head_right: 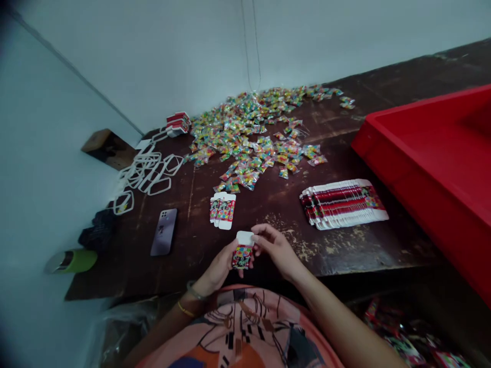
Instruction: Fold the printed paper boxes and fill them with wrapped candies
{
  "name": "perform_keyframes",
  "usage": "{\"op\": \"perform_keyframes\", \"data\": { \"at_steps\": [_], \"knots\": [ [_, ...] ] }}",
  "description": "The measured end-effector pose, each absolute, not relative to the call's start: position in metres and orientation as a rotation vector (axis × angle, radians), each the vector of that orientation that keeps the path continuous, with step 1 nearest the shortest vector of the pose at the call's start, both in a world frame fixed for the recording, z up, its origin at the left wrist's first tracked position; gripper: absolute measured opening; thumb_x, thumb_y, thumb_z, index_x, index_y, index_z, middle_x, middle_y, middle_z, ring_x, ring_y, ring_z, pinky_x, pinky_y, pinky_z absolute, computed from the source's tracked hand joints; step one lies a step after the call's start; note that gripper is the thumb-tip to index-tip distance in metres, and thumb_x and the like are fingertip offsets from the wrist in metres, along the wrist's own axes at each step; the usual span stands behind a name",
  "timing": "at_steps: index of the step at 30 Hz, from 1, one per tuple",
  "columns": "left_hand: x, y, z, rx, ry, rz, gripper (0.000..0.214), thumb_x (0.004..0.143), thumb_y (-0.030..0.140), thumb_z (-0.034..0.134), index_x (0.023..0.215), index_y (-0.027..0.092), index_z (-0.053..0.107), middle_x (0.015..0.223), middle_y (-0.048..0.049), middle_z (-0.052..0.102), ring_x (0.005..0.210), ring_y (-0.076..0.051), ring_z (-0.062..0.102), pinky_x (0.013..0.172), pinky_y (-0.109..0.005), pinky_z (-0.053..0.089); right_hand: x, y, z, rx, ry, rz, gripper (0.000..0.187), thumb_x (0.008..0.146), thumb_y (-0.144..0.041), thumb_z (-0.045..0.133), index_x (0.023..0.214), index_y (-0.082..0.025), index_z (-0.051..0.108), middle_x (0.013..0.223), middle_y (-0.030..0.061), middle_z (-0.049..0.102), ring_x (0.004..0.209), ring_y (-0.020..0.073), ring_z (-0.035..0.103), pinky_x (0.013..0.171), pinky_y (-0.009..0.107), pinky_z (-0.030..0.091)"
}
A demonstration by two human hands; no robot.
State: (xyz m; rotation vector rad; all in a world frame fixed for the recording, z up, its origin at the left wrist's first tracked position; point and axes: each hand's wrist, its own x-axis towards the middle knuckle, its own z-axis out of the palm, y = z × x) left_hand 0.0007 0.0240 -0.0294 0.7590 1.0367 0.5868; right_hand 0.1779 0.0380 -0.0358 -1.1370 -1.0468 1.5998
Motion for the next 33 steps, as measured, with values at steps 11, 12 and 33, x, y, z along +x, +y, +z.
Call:
{"op": "perform_keyframes", "data": {
  "at_steps": [11,12,33],
  "knots": [
    [0.007,0.034,-0.03,0.77,1.069,0.554,0.041,0.079,0.038,0.046,0.103,0.011,0.065,0.084,-0.0084,0.066,0.08,-0.019,0.058,0.054,-0.023,0.045,0.191,0.049,-0.01,-0.953,-1.716,1.487,0.023,0.089,-0.033,0.056,0.097,-0.021,0.074,0.097,0.0047,0.065,0.087,0.0149,0.062,0.077,0.028,0.05],
    [0.008,0.034,-0.03,0.761,1.061,0.56,0.042,0.08,0.039,0.045,0.104,0.011,0.064,0.084,-0.0089,0.066,0.08,-0.019,0.058,0.055,-0.023,0.045,0.192,0.05,-0.01,-0.961,-1.732,1.46,0.024,0.089,-0.033,0.055,0.1,-0.021,0.073,0.097,0.0051,0.066,0.089,0.0155,0.062,0.078,0.028,0.05],
    [0.01,0.038,-0.026,1.139,0.964,0.405,0.046,0.087,0.047,0.05,0.123,0.02,0.055,0.101,-0.008,0.062,0.084,-0.02,0.061,0.071,-0.032,0.05,0.24,0.006,-0.025,-1.261,-1.68,1.15,0.024,0.089,-0.038,0.055,0.102,-0.03,0.073,0.097,0.0068,0.073,0.09,0.0238,0.065,0.082,0.042,0.052]
  ]
}}
